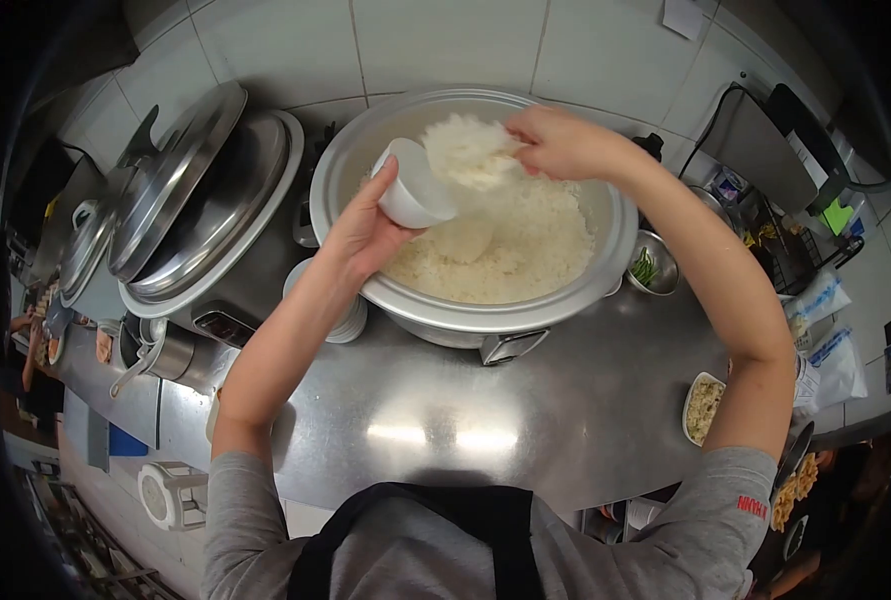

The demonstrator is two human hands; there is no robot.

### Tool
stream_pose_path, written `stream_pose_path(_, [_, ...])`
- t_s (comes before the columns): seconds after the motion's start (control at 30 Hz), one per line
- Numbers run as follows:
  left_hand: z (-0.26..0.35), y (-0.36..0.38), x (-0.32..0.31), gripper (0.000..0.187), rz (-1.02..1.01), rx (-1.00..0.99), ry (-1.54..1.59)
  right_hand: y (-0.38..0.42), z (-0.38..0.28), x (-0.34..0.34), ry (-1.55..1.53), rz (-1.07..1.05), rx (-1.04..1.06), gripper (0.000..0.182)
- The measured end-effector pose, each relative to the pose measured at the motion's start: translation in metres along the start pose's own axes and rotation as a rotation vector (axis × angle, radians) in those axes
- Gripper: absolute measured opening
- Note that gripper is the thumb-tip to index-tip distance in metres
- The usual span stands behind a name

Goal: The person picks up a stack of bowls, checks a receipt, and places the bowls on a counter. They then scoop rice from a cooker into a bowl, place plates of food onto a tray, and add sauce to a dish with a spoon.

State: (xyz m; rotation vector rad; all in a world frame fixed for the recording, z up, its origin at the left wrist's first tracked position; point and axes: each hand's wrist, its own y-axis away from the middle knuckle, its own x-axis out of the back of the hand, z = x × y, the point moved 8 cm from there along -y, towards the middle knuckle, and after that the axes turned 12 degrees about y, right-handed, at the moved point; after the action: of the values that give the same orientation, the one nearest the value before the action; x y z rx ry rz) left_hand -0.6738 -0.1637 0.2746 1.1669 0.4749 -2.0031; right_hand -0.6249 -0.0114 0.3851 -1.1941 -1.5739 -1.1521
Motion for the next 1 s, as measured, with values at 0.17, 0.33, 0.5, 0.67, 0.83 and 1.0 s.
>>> stream_pose_path(0.17, [-0.012,-0.008,-0.018,0.077,-0.004,0.038,0.154,0.004,-0.041,-0.014,0.232,0.341,0.058,0.027])
stream_pose_path(0.33, [0.022,0.007,-0.007,0.079,0.057,-0.014,0.028,-0.039,0.058,-0.054,0.372,0.385,-0.147,0.033])
stream_pose_path(0.5, [0.037,0.022,0.001,0.067,0.089,-0.014,0.03,-0.061,0.088,-0.137,-0.058,-0.031,-0.002,0.043])
stream_pose_path(0.67, [0.039,0.023,0.004,0.074,0.024,0.026,0.035,-0.017,0.042,-0.144,-0.194,-0.236,0.144,0.045])
stream_pose_path(0.83, [0.039,0.021,0.006,0.074,0.035,0.018,0.024,0.009,0.031,-0.163,-0.456,-0.43,0.112,0.043])
stream_pose_path(1.0, [0.041,0.018,0.005,0.068,0.042,0.026,0.037,0.005,0.053,-0.144,-0.526,-0.452,0.101,0.03])
